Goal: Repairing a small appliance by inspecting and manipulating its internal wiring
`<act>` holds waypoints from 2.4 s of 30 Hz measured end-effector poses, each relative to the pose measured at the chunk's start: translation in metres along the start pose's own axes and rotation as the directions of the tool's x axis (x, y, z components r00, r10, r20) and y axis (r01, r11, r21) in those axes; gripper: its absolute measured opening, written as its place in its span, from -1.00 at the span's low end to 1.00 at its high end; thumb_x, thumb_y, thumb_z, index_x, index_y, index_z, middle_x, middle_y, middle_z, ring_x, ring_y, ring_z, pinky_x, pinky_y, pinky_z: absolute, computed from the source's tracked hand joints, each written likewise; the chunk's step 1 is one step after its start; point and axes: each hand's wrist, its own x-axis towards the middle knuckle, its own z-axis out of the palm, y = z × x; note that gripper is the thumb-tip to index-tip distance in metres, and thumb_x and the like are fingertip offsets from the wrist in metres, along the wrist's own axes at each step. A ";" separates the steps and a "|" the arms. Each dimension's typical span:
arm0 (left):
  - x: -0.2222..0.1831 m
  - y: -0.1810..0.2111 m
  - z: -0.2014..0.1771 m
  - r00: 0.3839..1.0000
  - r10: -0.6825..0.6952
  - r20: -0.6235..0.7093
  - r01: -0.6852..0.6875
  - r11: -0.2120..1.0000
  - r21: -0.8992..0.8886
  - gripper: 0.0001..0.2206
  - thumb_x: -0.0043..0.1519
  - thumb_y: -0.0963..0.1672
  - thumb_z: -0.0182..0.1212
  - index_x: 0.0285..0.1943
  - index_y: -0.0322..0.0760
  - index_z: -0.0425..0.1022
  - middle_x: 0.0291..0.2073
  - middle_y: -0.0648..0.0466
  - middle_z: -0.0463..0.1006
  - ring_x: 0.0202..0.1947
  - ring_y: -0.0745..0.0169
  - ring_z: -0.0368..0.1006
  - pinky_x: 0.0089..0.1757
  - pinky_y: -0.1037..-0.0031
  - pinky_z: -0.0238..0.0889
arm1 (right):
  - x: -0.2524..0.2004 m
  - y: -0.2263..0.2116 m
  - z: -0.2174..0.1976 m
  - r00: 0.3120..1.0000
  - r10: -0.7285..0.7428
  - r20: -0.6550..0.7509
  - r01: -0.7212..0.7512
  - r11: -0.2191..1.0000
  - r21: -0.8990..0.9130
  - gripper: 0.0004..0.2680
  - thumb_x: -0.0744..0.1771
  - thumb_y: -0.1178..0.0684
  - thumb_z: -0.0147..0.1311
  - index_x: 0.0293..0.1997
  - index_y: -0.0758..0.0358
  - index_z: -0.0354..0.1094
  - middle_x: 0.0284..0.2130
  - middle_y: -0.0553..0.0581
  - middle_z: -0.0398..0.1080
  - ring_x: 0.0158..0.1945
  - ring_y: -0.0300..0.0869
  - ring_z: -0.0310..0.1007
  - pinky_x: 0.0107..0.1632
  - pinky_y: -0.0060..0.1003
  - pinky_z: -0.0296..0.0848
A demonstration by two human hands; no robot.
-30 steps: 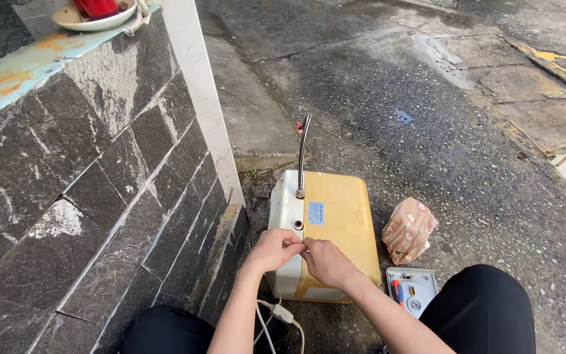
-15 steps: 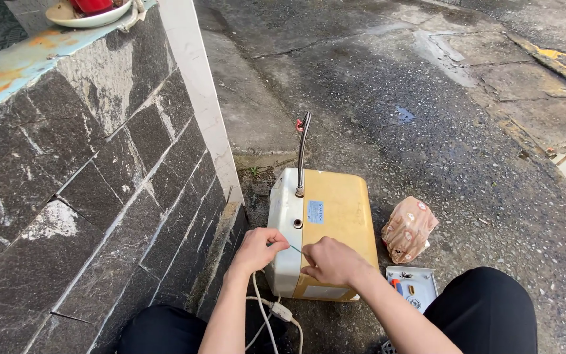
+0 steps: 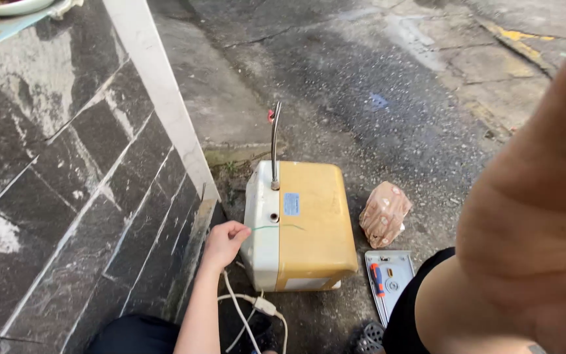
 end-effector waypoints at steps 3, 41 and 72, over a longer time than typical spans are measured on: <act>-0.019 0.035 -0.013 0.978 -0.196 0.077 0.191 0.979 0.065 -0.79 0.26 -0.01 0.23 -0.18 -0.12 0.70 -0.33 0.21 0.71 -0.29 0.35 0.54 -0.21 0.44 0.29 | -0.014 0.003 -0.003 0.998 -0.062 -0.032 0.062 0.998 -0.003 -0.09 0.21 -0.46 0.52 0.47 0.38 -0.08 0.27 0.57 0.26 0.28 0.26 0.44 0.28 0.09 0.61; -0.009 0.022 -0.017 0.972 -0.223 0.074 0.221 0.975 0.035 -0.82 0.23 0.01 0.30 -0.23 -0.07 0.69 -0.35 0.26 0.70 -0.28 0.39 0.54 -0.19 0.46 0.31 | -0.004 0.040 -0.056 0.987 -0.159 -0.031 0.159 0.987 -0.012 -0.32 0.27 -0.21 0.23 0.48 0.17 -0.12 0.36 0.51 0.18 0.42 0.25 0.29 0.41 0.19 0.44; -0.011 -0.008 -0.046 0.909 -0.417 -0.016 0.414 0.898 0.145 -0.75 0.24 -0.09 0.24 0.05 0.16 0.72 0.00 0.36 0.73 0.06 0.33 0.58 0.10 0.44 0.35 | 0.056 0.112 -0.038 0.973 -0.158 -0.166 0.148 0.986 -0.075 -0.46 0.32 -0.02 0.01 0.49 0.01 -0.16 0.43 0.46 0.12 0.53 0.24 0.17 0.51 0.26 0.32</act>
